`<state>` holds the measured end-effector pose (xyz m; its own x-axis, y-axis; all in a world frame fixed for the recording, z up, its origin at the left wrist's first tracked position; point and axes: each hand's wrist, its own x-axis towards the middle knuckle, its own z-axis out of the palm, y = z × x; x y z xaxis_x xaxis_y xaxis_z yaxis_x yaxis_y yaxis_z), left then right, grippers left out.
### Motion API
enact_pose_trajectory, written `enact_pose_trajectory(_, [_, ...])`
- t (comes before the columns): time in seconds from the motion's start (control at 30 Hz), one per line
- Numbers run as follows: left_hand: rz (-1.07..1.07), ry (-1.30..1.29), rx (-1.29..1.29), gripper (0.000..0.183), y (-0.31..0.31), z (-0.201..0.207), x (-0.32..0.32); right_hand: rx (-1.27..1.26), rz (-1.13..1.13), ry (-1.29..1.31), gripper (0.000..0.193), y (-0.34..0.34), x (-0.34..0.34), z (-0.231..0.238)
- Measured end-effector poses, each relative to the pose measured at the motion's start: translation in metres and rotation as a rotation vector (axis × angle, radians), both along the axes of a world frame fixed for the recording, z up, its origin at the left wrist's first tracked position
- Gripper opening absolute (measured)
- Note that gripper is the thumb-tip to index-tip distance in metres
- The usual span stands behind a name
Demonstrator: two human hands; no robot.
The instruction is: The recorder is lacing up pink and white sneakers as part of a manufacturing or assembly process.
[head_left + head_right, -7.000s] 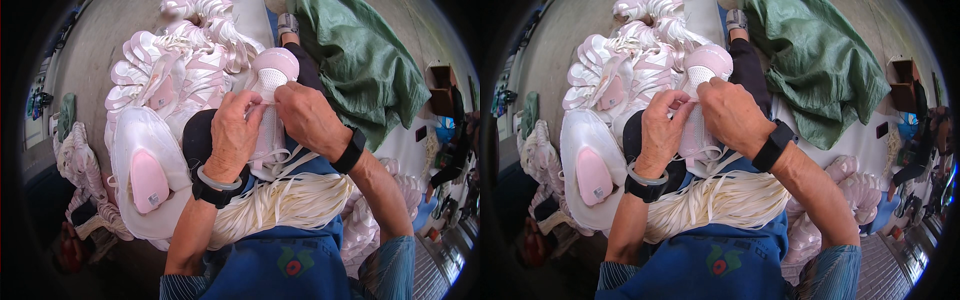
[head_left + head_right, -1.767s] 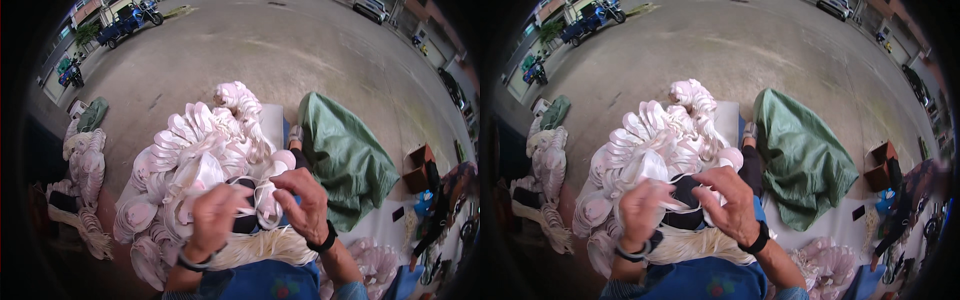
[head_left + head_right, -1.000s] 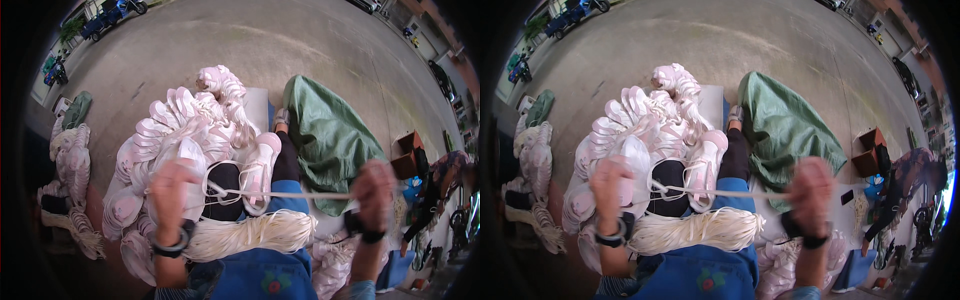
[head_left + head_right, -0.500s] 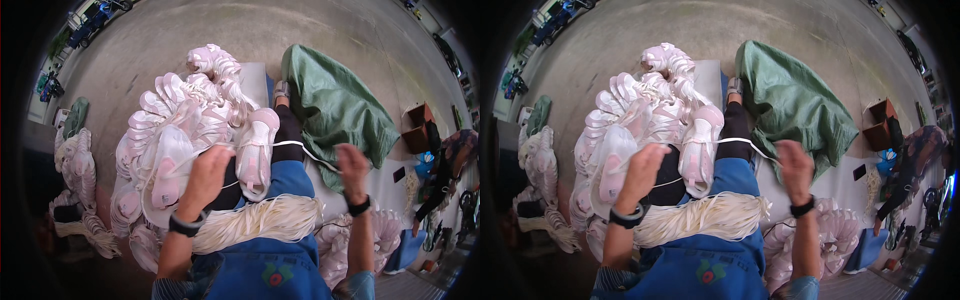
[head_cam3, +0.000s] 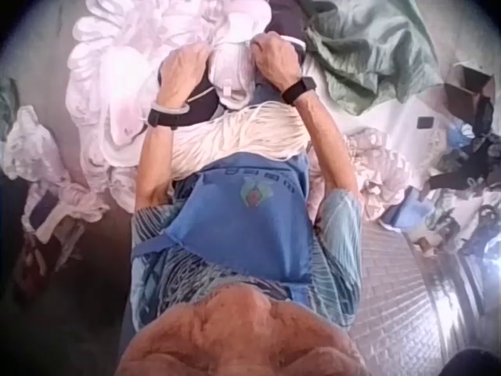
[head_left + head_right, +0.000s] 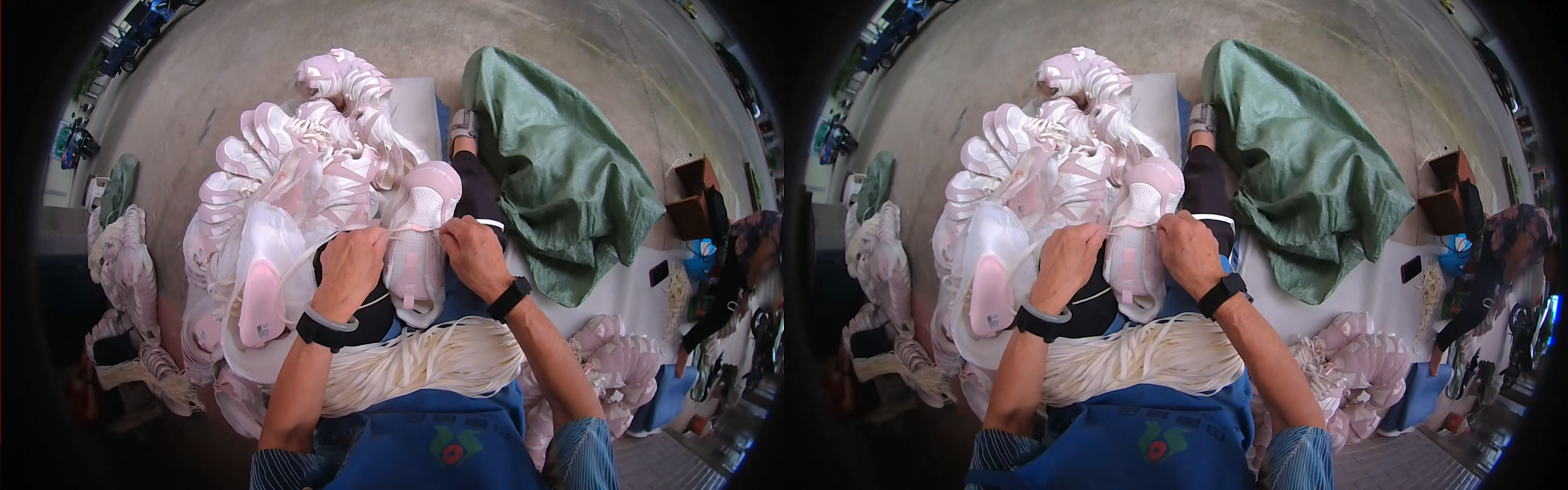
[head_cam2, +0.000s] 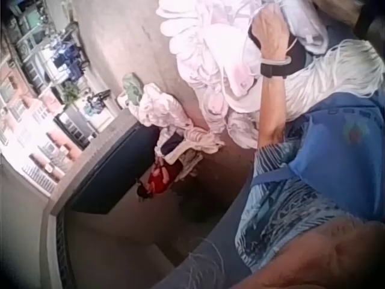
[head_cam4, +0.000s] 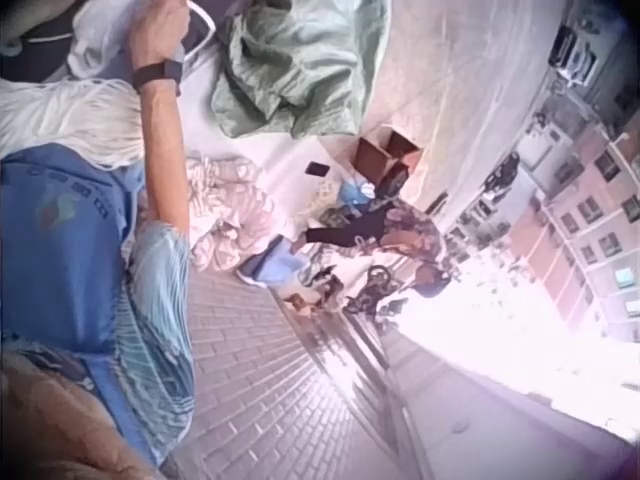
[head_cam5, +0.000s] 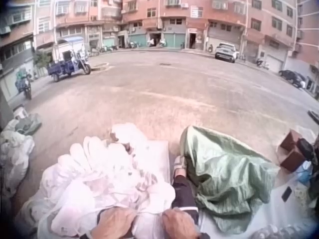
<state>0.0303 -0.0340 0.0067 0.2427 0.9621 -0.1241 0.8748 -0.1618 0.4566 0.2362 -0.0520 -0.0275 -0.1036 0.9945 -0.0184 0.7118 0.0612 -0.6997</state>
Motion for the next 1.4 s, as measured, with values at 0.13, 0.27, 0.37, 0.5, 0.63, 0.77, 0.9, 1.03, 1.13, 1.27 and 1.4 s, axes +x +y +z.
enact_pose_trajectory(0.13, [-0.023,0.032,-0.011,0.023,0.010,-0.001,0.000,-0.001,0.036,-0.001,0.017,0.004,0.000,-0.004])
enact_pose_trajectory(0.27, [0.006,-0.017,0.027,0.022,0.014,-0.005,0.000,-0.005,0.037,-0.015,0.017,0.005,-0.004,0.000])
enact_pose_trajectory(0.37, [0.016,-0.111,0.048,0.021,0.018,-0.018,-0.003,-0.004,0.069,-0.050,0.018,0.007,-0.008,0.002])
enact_pose_trajectory(0.5, [0.098,-0.284,-0.194,0.021,0.025,-0.017,-0.004,0.011,0.130,-0.221,0.017,0.010,-0.014,0.009])
enact_pose_trajectory(0.63, [0.249,-0.501,-0.391,0.022,0.029,-0.009,0.000,0.022,0.145,-0.075,0.018,0.022,-0.010,-0.004])
enact_pose_trajectory(0.77, [0.285,-0.500,-0.443,0.021,0.032,-0.015,0.000,-0.156,-0.016,0.111,0.021,0.020,-0.004,0.003])
enact_pose_trajectory(0.9, [0.151,-0.400,-0.220,0.019,0.031,-0.029,-0.001,-0.189,-0.029,0.128,0.022,0.020,-0.004,0.007])
enact_pose_trajectory(1.03, [0.108,-0.411,-0.208,0.019,0.033,-0.032,-0.002,-0.141,-0.028,0.076,0.022,0.019,-0.005,0.003])
enact_pose_trajectory(1.13, [0.100,-0.414,-0.264,0.017,0.034,-0.028,-0.002,-0.152,-0.044,0.094,0.022,0.018,-0.006,0.006])
enact_pose_trajectory(1.27, [-0.024,-0.283,-0.012,0.015,0.033,-0.030,0.005,-0.174,-0.082,0.103,0.022,0.017,-0.006,0.008])
enact_pose_trajectory(1.4, [-0.001,-0.330,0.032,0.014,0.031,-0.042,0.006,-0.199,-0.074,0.109,0.021,0.016,-0.008,0.006])
